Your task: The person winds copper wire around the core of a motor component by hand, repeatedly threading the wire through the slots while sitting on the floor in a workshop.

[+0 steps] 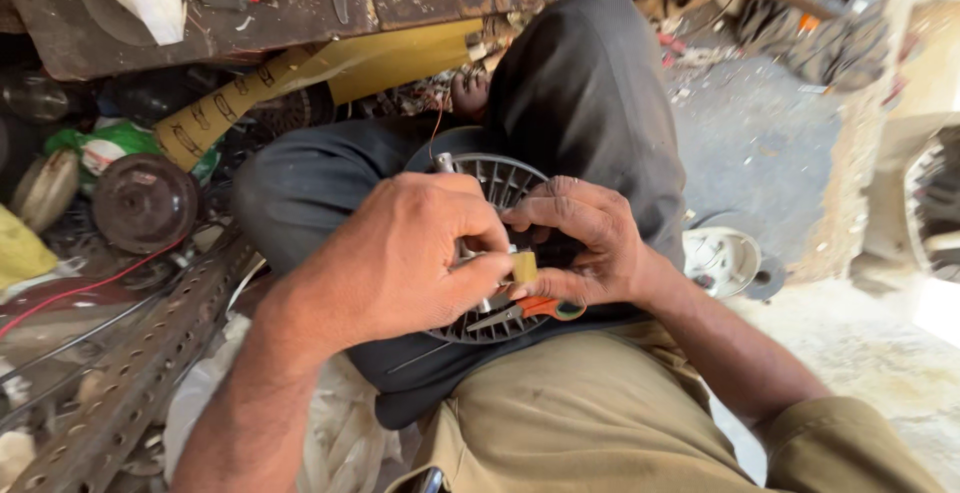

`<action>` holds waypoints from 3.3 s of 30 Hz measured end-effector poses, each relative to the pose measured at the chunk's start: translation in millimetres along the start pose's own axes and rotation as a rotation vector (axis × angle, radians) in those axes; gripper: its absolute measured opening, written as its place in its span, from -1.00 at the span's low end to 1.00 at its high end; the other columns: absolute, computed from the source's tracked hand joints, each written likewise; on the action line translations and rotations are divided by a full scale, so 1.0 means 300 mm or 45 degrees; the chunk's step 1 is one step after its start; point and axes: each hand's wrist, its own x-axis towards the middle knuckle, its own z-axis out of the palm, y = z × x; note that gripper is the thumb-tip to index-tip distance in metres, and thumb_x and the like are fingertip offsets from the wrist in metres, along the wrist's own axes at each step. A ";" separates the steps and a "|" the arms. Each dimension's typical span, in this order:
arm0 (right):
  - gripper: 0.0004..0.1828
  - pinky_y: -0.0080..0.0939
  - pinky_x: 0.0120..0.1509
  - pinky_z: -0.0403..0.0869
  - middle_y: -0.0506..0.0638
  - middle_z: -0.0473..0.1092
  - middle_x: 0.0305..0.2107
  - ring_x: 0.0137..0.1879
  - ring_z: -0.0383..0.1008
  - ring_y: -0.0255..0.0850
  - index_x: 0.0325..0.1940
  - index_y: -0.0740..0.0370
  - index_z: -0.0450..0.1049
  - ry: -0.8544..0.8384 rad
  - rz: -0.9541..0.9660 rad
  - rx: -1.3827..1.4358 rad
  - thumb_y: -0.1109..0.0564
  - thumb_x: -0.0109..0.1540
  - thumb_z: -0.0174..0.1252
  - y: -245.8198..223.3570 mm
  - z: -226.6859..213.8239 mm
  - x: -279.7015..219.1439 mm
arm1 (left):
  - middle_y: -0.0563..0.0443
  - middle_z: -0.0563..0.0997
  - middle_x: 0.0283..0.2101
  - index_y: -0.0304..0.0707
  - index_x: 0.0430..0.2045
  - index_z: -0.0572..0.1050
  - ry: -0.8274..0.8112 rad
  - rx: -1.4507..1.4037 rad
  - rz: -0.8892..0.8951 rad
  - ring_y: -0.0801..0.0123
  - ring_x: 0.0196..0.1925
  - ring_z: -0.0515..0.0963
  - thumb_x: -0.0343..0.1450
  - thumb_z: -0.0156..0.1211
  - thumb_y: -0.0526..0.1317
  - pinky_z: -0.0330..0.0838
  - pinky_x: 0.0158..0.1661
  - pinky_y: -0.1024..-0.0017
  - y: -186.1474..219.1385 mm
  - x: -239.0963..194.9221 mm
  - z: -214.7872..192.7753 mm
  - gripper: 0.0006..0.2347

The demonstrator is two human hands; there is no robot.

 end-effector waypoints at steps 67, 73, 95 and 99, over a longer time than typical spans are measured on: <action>-0.63 -0.15 0.26 0.46 0.11 0.53 0.05 0.17 0.54 -0.08 0.18 0.26 0.52 -1.343 0.015 0.469 0.35 0.29 0.06 -0.076 -0.021 0.490 | -0.10 0.49 0.22 -0.38 0.10 0.48 1.450 -0.298 0.240 0.28 0.20 0.53 0.59 0.23 -0.21 0.51 0.19 0.37 -0.178 -0.306 0.329 -0.74; -0.79 -0.16 -0.13 0.50 0.01 0.61 -0.35 -0.24 0.60 -0.12 -0.08 0.18 0.62 -1.469 0.324 0.013 0.23 0.23 0.15 -0.058 -0.046 0.520 | -0.11 0.52 0.16 -0.41 -0.04 0.53 1.442 -0.339 0.158 0.25 0.20 0.57 0.52 0.29 -0.38 0.56 0.21 0.32 -0.189 -0.321 0.333 -0.83; -0.80 -0.13 -0.58 0.18 -0.10 0.33 -0.59 -0.58 0.24 -0.28 -0.28 0.10 0.66 -0.577 -0.645 -0.935 0.08 0.06 0.49 -0.559 -0.412 0.435 | 0.03 0.66 -0.24 -0.29 -0.35 0.61 0.971 0.200 0.160 0.27 -0.12 0.68 0.42 0.29 -0.38 0.56 -0.03 0.30 0.040 -0.290 0.138 -0.98; -0.77 -0.14 -0.56 0.17 -0.08 0.36 -0.58 -0.57 0.23 -0.31 -0.26 0.11 0.66 -0.650 -0.784 -0.837 0.01 0.08 0.46 -0.518 -0.447 0.436 | -0.07 0.63 -0.14 -0.26 -0.14 0.57 0.446 0.066 0.470 0.20 -0.08 0.67 0.41 0.30 -0.33 0.58 -0.06 0.30 0.119 -0.270 0.285 -0.83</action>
